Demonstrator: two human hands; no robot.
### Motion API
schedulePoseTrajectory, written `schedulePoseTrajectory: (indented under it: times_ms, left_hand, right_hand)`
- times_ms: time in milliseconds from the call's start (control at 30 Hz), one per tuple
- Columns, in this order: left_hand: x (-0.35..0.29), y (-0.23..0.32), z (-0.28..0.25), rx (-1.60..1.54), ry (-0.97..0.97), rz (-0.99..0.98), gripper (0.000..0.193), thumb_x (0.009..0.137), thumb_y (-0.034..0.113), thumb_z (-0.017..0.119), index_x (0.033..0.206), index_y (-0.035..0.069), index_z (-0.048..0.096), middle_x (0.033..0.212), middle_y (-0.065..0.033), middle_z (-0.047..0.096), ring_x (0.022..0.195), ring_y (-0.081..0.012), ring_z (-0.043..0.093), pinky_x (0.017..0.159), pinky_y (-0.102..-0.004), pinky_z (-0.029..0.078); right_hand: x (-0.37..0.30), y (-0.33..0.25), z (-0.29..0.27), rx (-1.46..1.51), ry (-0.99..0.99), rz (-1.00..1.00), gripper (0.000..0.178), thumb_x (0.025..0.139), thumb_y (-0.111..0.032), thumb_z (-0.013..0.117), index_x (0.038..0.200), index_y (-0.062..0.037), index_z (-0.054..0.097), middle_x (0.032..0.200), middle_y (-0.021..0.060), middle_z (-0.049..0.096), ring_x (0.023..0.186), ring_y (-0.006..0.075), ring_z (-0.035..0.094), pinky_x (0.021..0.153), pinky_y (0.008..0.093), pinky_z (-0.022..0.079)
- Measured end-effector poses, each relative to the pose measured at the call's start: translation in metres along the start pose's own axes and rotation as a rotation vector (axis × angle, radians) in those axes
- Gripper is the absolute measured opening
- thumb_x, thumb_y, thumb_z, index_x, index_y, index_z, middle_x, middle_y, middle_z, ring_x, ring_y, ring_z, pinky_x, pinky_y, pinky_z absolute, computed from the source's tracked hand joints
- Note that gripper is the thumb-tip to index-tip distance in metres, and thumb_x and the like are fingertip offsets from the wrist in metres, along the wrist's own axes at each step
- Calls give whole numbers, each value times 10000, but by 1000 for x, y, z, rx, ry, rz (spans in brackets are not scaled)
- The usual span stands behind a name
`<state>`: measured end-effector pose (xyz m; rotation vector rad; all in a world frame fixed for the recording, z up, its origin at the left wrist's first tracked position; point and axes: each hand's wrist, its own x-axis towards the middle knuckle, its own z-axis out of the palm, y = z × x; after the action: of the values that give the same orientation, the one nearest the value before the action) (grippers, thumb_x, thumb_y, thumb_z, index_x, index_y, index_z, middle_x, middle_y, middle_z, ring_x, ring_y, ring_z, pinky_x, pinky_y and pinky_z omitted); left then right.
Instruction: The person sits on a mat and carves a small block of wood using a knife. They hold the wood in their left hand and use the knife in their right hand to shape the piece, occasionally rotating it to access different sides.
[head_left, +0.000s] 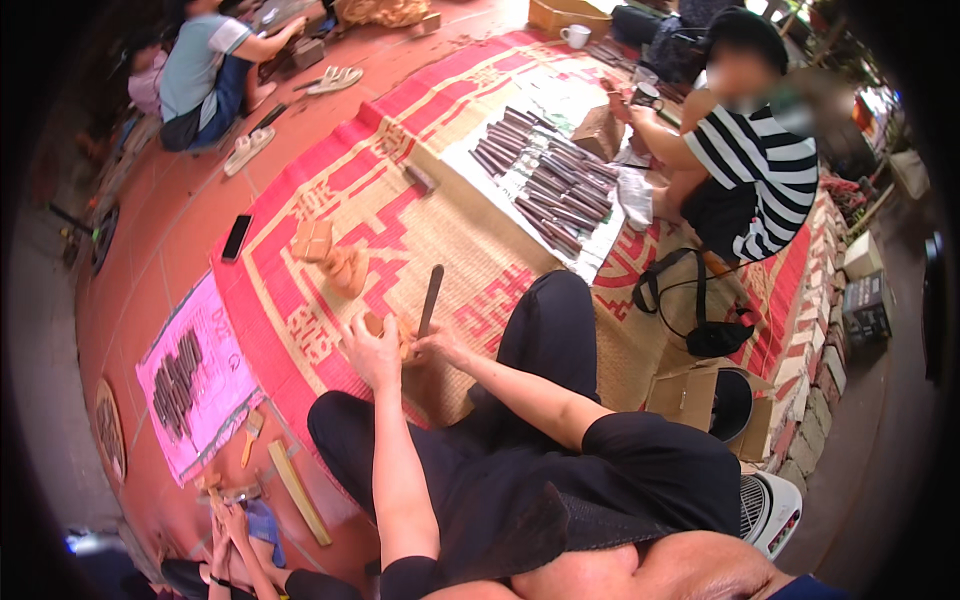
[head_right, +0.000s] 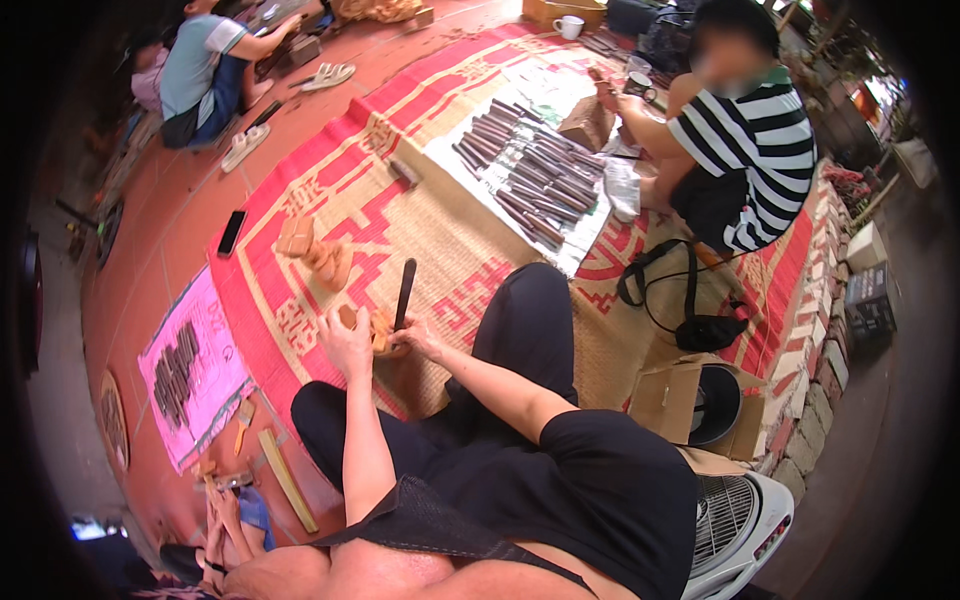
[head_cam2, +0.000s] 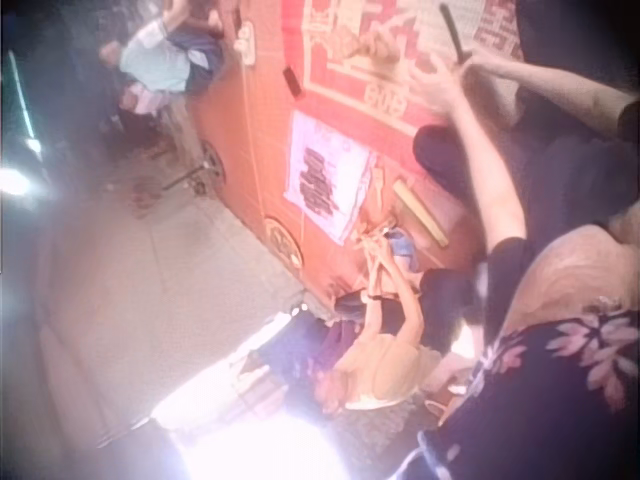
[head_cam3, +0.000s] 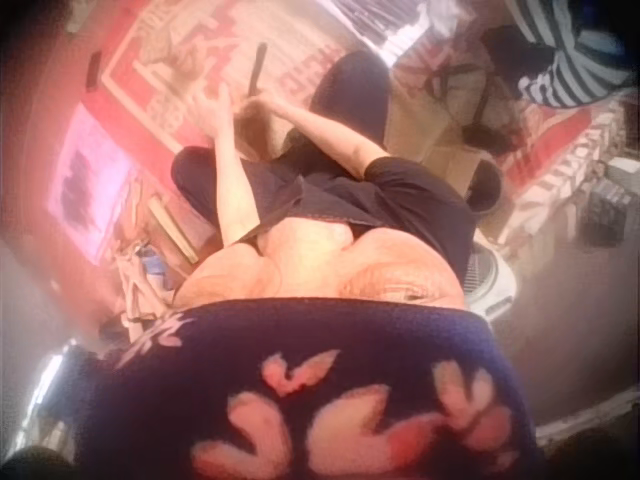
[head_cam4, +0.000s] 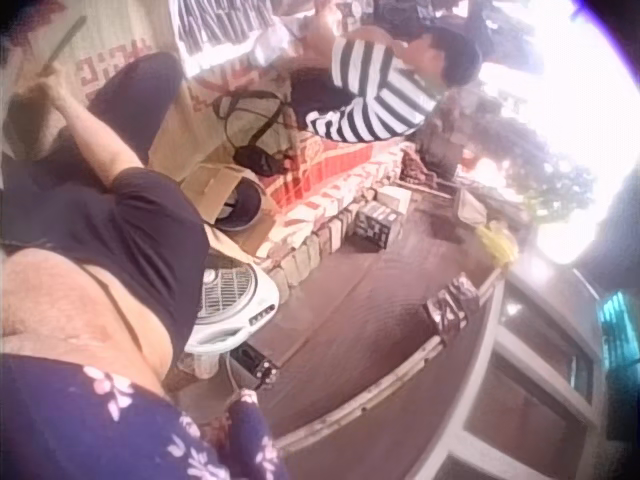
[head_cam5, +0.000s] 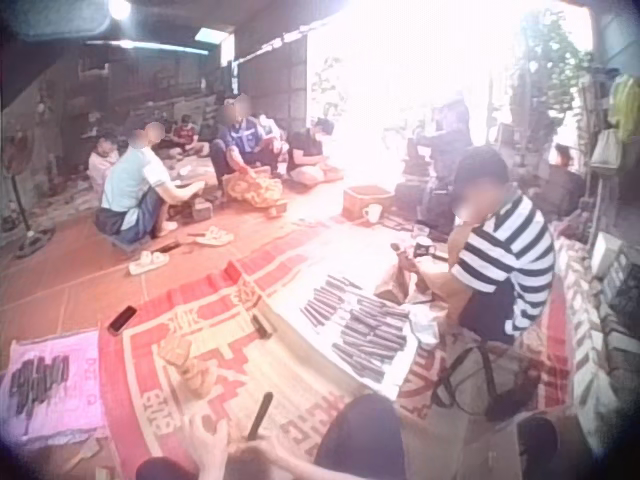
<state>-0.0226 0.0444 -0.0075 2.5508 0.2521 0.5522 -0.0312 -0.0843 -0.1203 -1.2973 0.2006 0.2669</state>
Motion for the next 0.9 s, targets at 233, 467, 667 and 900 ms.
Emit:
schedulePoseTrajectory:
  times_ms: [233, 467, 667, 900]
  left_hand:
    - [2, -1, 0, 17, 21, 105, 452, 766, 356, 699, 1111, 79, 611, 1034, -154, 551, 1037, -375, 496, 910, -490, 403]
    - [1, 4, -21, 60, -187, 189, 611, 785, 428, 690, 1301, 143, 527, 1224, -155, 487, 1300, -440, 301, 1056, -568, 277]
    - [11, 1, -38, 107, -452, 408, 787, 642, 384, 780, 1345, 199, 477, 1343, -129, 407, 1315, -332, 324, 1037, -539, 292]
    - [20, -12, -27, 41, -360, 308, 636, 659, 379, 788, 1236, 206, 585, 1201, -139, 508, 1130, -340, 504, 923, -464, 431]
  right_hand:
    - [4, -8, -14, 127, 43, 104, 186, 761, -36, 706, 933, 14, 657, 770, 80, 675, 654, 136, 636, 594, 256, 488]
    - [8, 3, -22, 40, 137, 135, 198, 768, -91, 714, 934, 0, 655, 824, 69, 670, 740, 147, 638, 633, 283, 505]
    - [1, -8, -34, -29, 189, 52, 186, 775, -129, 714, 917, -19, 666, 845, 51, 677, 731, 144, 632, 666, 298, 512]
    - [-7, -8, -41, 71, 187, -87, 146, 720, -48, 702, 865, -45, 692, 720, 25, 665, 594, 111, 601, 530, 257, 473]
